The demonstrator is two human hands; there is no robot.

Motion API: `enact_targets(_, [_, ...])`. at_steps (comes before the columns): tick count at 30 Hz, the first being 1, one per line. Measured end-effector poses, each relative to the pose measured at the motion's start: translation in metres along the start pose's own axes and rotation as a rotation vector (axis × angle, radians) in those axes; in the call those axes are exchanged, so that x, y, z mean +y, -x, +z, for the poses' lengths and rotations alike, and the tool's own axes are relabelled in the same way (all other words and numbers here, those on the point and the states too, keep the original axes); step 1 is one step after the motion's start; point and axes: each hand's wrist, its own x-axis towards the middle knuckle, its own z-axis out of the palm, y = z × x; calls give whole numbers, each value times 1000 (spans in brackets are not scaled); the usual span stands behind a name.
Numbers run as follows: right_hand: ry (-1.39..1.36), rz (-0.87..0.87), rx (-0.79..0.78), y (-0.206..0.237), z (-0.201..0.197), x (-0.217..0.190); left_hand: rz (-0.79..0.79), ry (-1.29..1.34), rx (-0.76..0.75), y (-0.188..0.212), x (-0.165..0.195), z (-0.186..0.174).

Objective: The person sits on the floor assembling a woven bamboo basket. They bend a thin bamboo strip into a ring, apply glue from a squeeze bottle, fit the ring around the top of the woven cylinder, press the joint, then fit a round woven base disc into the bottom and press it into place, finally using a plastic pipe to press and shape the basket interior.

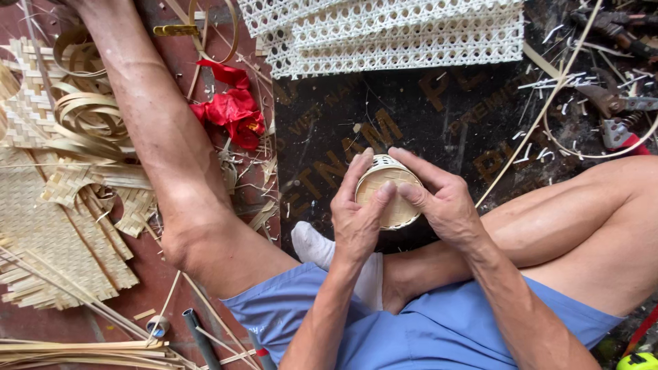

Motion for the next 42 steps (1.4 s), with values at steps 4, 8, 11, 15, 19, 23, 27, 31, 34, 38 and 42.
enact_targets(4, [37, -103, 123, 5, 18, 7, 35, 66, 36, 1, -10, 5])
enact_targets(8, [69, -184, 138, 6, 22, 8, -22, 184, 47, 3, -13, 6])
enact_targets(11, [95, -196, 143, 5, 22, 7, 15, 173, 57, 3, -13, 7])
enact_targets(15, [6, -180, 185, 5, 27, 8, 24, 194, 70, 4, -11, 9])
enact_targets(19, [-29, -200, 187, 5, 31, 8, -45, 262, 83, 3, -9, 10])
enact_targets(23, [-88, -180, 179, 5, 32, 9, -9, 247, 97, 2, -10, 13])
enact_targets(27, [-164, -175, 205, 4, 33, 13, 31, 199, 133, 6, -14, 14])
enact_targets(31, [-191, -183, 210, 2, 33, 15, 86, 163, 159, 8, -15, 15])
enact_targets(34, [-176, -174, 228, 2, 35, 11, 39, 201, 181, 8, -7, 20])
enact_targets(38, [-237, -148, 193, -3, 34, -6, -47, 77, 210, 8, 12, 20])
enact_targets(42, [-403, 31, 149, -17, 30, -22, -141, -103, 44, -6, 22, -12])
